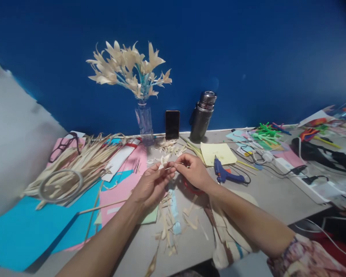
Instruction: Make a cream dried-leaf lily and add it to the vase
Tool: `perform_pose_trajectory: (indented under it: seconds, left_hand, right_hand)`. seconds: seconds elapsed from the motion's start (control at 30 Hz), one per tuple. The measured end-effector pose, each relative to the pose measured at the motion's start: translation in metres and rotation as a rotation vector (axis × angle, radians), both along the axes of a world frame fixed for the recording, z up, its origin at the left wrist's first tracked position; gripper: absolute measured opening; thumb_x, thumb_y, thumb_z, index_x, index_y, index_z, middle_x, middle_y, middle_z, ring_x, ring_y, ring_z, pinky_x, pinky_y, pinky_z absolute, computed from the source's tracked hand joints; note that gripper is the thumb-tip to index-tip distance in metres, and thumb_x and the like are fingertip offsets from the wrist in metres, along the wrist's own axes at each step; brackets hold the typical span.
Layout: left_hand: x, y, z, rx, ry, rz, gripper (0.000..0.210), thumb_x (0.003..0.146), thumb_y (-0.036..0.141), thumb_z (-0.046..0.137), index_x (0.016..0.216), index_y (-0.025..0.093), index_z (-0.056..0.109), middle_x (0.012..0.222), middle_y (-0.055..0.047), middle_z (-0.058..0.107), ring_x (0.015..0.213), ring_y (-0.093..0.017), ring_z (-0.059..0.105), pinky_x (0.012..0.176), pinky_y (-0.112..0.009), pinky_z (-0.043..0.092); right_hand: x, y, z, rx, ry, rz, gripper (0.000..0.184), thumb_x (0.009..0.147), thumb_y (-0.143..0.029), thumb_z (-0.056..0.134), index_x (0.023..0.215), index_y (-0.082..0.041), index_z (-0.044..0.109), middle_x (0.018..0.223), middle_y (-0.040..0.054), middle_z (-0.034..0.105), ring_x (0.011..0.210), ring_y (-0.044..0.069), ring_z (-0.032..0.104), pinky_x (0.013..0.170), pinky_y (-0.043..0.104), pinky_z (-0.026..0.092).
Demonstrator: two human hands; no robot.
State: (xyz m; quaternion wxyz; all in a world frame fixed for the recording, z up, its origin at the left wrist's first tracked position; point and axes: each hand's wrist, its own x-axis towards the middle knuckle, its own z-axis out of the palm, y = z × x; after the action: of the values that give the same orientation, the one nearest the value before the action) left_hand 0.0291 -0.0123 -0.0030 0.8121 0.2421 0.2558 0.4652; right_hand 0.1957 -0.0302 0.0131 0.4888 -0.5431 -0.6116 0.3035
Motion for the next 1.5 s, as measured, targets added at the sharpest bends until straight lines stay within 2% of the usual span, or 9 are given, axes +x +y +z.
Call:
perform_pose_trajectory:
  seconds: [0.17, 0.23, 0.33, 0.43, 0.5, 0.6, 0.73, 1.17, 1.5]
  left_hand:
    - [-0.001, 0.002, -0.004, 0.019, 0.033, -0.028, 0.009, 0.087, 0.005, 0.062, 0.093, 0.007, 0.070, 0.101, -0.016, 0.073, 0.089, -0.018, 0.072, 0.085, -0.027, 0.060]
    - [-0.001, 0.002, -0.004, 0.023, 0.057, -0.044, 0.008, 0.086, 0.005, 0.064, 0.092, 0.008, 0.069, 0.109, -0.017, 0.072, 0.088, -0.018, 0.072, 0.081, -0.027, 0.060]
    - [-0.003, 0.002, -0.003, 0.013, 0.096, -0.047, 0.006, 0.085, 0.007, 0.067, 0.089, 0.010, 0.067, 0.109, -0.014, 0.070, 0.078, -0.015, 0.069, 0.067, -0.024, 0.059]
    - [-0.004, 0.002, -0.002, 0.002, 0.098, -0.048, 0.009, 0.081, 0.008, 0.072, 0.084, 0.012, 0.064, 0.089, -0.007, 0.068, 0.065, -0.011, 0.062, 0.056, -0.021, 0.054]
    - [-0.004, 0.003, -0.002, 0.008, 0.112, -0.056, 0.013, 0.079, 0.008, 0.074, 0.081, 0.012, 0.062, 0.083, -0.005, 0.065, 0.062, -0.010, 0.058, 0.055, -0.021, 0.052]
    - [-0.002, 0.003, -0.004, 0.016, 0.163, -0.071, 0.015, 0.078, 0.010, 0.076, 0.079, 0.012, 0.061, 0.080, -0.005, 0.063, 0.061, -0.010, 0.055, 0.053, -0.021, 0.050]
    - [0.000, 0.004, -0.006, 0.008, 0.188, -0.044, 0.019, 0.076, 0.009, 0.077, 0.080, 0.014, 0.060, 0.079, -0.005, 0.062, 0.062, -0.011, 0.054, 0.053, -0.021, 0.048]
    - [0.000, 0.006, -0.006, 0.016, 0.210, -0.031, 0.015, 0.075, 0.011, 0.078, 0.081, 0.012, 0.064, 0.082, -0.006, 0.062, 0.062, -0.011, 0.053, 0.054, -0.022, 0.047]
    - [0.000, 0.006, -0.007, 0.021, 0.195, -0.041, 0.017, 0.073, 0.010, 0.079, 0.080, 0.013, 0.064, 0.080, -0.005, 0.063, 0.062, -0.011, 0.053, 0.054, -0.021, 0.048]
  right_hand:
    - [0.003, -0.004, 0.002, 0.187, -0.301, -0.002, 0.006, 0.087, -0.023, 0.063, 0.086, -0.021, 0.069, 0.084, 0.0005, 0.071, 0.077, 0.015, 0.062, 0.072, 0.027, 0.044]
    - [0.018, -0.001, 0.010, 0.185, -0.381, 0.019, 0.009, 0.087, -0.022, 0.062, 0.083, -0.021, 0.070, 0.084, 0.0008, 0.072, 0.078, 0.016, 0.063, 0.073, 0.027, 0.044]
    - [0.072, 0.009, 0.028, 0.023, -0.444, -0.021, 0.013, 0.086, -0.027, 0.062, 0.080, -0.021, 0.072, 0.083, 0.0011, 0.073, 0.074, 0.016, 0.063, 0.069, 0.026, 0.043]
    - [0.149, 0.021, 0.037, -0.214, -0.662, -0.211, 0.017, 0.084, -0.030, 0.061, 0.081, -0.018, 0.073, 0.077, 0.0017, 0.072, 0.069, 0.016, 0.060, 0.061, 0.025, 0.039]
    - [0.192, 0.026, 0.032, -0.352, -0.826, -0.314, 0.015, 0.081, -0.024, 0.061, 0.076, -0.016, 0.073, 0.074, 0.0038, 0.071, 0.066, 0.016, 0.058, 0.058, 0.024, 0.035]
    - [0.221, 0.028, 0.015, -0.435, -0.861, -0.303, 0.012, 0.075, -0.020, 0.063, 0.072, -0.015, 0.073, 0.071, 0.0042, 0.071, 0.065, 0.015, 0.059, 0.055, 0.023, 0.033]
    - [0.214, 0.029, -0.002, -0.476, -0.869, -0.243, 0.013, 0.074, -0.025, 0.066, 0.077, -0.016, 0.075, 0.074, 0.0020, 0.073, 0.064, 0.014, 0.060, 0.054, 0.022, 0.034]
    - [0.196, 0.024, -0.002, -0.450, -1.065, -0.312, 0.012, 0.077, -0.024, 0.063, 0.078, -0.019, 0.073, 0.084, 0.0084, 0.074, 0.076, 0.020, 0.062, 0.059, 0.026, 0.031]
    - [0.210, 0.018, 0.007, -0.338, -0.823, -0.433, 0.016, 0.083, -0.030, 0.061, 0.080, -0.017, 0.072, 0.081, 0.0072, 0.072, 0.072, 0.018, 0.060, 0.061, 0.027, 0.036]
